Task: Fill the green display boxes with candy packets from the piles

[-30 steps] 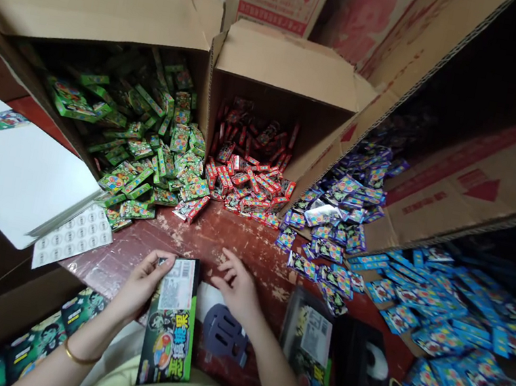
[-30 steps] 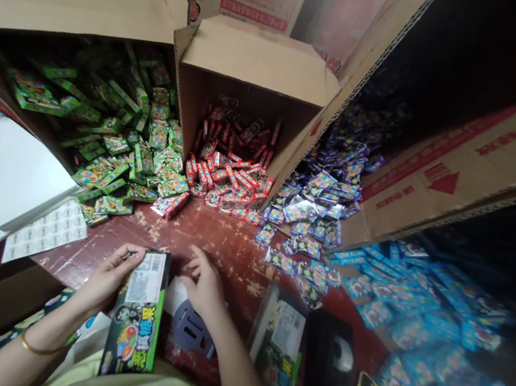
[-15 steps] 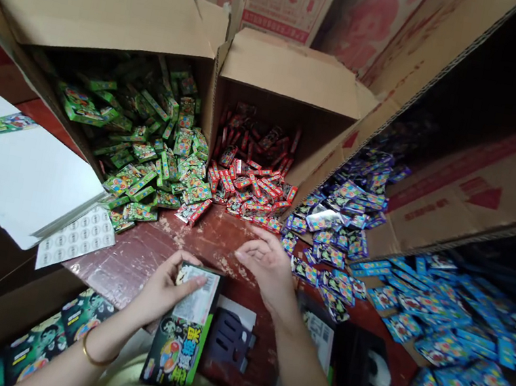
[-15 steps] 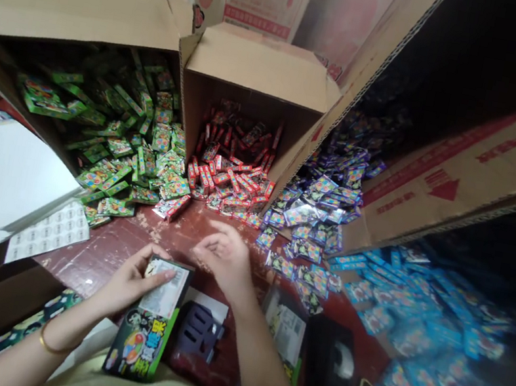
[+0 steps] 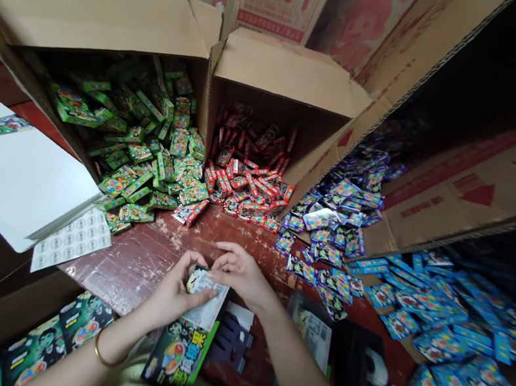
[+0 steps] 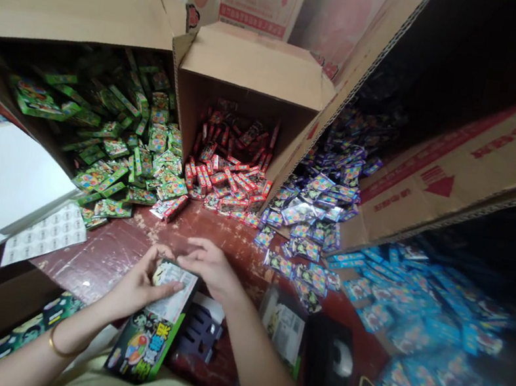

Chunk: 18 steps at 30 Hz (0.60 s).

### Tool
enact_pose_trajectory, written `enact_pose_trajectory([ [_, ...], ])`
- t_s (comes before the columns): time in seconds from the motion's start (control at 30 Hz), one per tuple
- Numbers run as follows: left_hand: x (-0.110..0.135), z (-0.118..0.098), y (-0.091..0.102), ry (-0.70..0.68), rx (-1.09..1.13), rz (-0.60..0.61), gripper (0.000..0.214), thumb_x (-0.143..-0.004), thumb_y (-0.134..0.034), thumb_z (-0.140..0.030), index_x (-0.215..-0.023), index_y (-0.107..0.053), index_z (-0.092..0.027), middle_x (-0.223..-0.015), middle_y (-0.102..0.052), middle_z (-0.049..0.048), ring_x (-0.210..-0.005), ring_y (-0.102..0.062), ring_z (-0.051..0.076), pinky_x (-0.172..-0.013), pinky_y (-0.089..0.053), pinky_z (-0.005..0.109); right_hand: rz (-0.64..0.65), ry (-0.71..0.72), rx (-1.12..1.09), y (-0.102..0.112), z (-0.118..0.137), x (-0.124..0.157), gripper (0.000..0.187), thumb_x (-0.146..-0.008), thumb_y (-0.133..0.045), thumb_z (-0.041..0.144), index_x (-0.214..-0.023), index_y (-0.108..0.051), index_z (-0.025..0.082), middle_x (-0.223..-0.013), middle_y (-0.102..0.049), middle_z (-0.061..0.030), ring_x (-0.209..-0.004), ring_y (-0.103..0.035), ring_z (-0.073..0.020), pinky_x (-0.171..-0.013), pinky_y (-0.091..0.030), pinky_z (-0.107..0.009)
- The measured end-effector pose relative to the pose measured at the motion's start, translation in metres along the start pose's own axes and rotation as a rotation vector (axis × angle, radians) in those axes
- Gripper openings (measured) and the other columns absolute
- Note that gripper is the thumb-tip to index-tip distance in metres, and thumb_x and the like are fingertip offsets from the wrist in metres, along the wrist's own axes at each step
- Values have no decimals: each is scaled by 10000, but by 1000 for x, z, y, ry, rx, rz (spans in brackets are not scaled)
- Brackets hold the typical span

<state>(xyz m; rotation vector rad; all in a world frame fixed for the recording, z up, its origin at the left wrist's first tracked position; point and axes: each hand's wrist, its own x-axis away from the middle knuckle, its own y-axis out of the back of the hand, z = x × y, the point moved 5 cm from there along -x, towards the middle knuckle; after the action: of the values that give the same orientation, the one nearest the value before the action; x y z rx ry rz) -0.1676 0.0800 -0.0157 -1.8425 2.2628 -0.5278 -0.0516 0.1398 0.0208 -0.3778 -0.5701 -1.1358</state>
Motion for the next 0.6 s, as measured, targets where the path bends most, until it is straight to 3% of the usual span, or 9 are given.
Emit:
enact_pose_trajectory([
  [0.07, 1, 1, -4, 70, 84, 33, 529, -791, -655, -329, -1089, -241, -191, -928, -496, 24, -777, -516, 103, -663, -472, 233, -3, -127, -146, 4, -10, -3, 755, -527, -797, 224, -1191, -474, 70, -814, -595, -31, -719, -577, -110, -695, -439, -228],
  [0.13, 1, 0, -3, 96, 75, 0, 583, -772, -671, -339, -1121, -230, -188, -931, -513, 31, -774, -535, 110, -658, -484, 238, -4, -135, -173, 7, -10, -3, 828, -559, -797, 314, -1258, -426, 70, -852, -613, -63, -716, -582, -118, -674, -429, -230],
  [0.23, 1, 0, 2, 72, 1, -73, 602, -753, -684, -342, -1129, -249, -166, -924, -509, 34, -764, -528, 98, -671, -473, 224, -3, -42, -79, 8, 2, 2, 878, -641, -746, 436, -1323, -335, 67, -822, -623, -89, -684, -574, -107, -649, -402, -214],
  [0.4, 0, 7, 3, 72, -33, -86, 611, -754, -684, -350, -1158, -261, -175, -931, -534, 40, -775, -541, 115, -691, -464, 250, 1, 8, -36, 6, 6, 7, 948, -511, -822, 241, -1308, -337, 68, -714, -577, -3, -646, -538, -81, -678, -406, -217],
  [0.5, -1, 4, 5, -14, -140, -90, 557, -788, -649, -340, -1182, -294, -170, -999, -529, 58, -881, -533, 128, -754, -446, 250, 38, 90, -15, 6, 1, 5, 955, -520, -821, 211, -1313, -304, 83, -818, -595, -45, -707, -561, -108, -710, -434, -256],
  [0.6, -2, 6, 5, 1, -143, -21, 462, -816, -616, -369, -1125, -349, -153, -1030, -515, 70, -923, -509, 132, -775, -430, 248, 33, 250, 111, 6, 1, 8, 884, -591, -785, 216, -1315, -293, 94, -917, -604, -90, -779, -573, -126, -712, -437, -257],
])
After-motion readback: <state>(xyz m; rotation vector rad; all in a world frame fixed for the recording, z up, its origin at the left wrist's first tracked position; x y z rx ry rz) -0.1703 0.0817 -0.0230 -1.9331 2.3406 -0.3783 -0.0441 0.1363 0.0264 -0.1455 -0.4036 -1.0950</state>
